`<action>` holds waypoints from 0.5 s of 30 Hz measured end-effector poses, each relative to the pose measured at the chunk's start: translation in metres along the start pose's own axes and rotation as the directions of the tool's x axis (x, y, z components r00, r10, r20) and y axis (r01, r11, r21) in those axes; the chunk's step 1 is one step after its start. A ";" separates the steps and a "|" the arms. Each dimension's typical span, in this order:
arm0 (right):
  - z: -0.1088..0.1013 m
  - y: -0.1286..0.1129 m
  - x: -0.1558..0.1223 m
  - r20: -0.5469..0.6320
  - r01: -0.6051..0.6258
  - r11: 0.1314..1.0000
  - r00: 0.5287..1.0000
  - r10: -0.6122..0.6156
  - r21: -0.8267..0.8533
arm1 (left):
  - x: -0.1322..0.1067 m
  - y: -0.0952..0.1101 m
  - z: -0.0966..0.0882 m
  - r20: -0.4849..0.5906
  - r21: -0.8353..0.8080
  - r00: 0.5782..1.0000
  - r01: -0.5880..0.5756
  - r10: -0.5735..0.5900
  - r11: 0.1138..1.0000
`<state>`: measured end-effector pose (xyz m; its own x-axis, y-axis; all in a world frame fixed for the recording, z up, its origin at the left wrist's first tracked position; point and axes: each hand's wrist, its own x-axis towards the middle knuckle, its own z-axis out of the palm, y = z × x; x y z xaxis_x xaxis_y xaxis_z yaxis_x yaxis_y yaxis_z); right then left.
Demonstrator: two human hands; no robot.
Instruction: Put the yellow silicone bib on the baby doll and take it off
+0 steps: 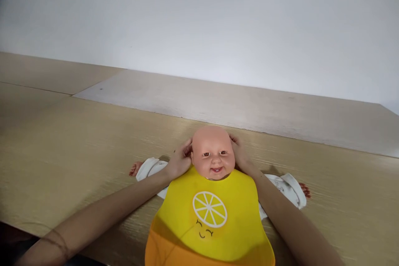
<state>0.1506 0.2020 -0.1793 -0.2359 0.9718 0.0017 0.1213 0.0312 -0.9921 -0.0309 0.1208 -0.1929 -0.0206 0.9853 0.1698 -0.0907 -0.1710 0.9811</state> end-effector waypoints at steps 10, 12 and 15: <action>-0.014 -0.008 0.006 -0.004 0.088 0.808 0.994 -0.111 -0.583 | 0.002 0.001 -0.013 -0.046 0.330 0.998 -0.021 0.039 0.944; -0.016 -0.013 0.004 0.006 0.066 0.726 0.996 -0.085 -0.684 | 0.002 0.004 -0.014 -0.040 0.382 0.999 -0.011 0.029 0.924; -0.018 -0.020 0.000 0.044 0.059 0.590 0.998 -0.039 -0.805 | 0.003 0.010 -0.014 -0.018 0.441 1.000 -0.008 0.018 0.897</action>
<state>0.1653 0.2055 -0.1577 -0.2828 0.9586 0.0348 0.8343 0.2637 -0.4841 -0.0462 0.1219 -0.1842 -0.0406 0.9818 0.1855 0.3579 -0.1590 0.9201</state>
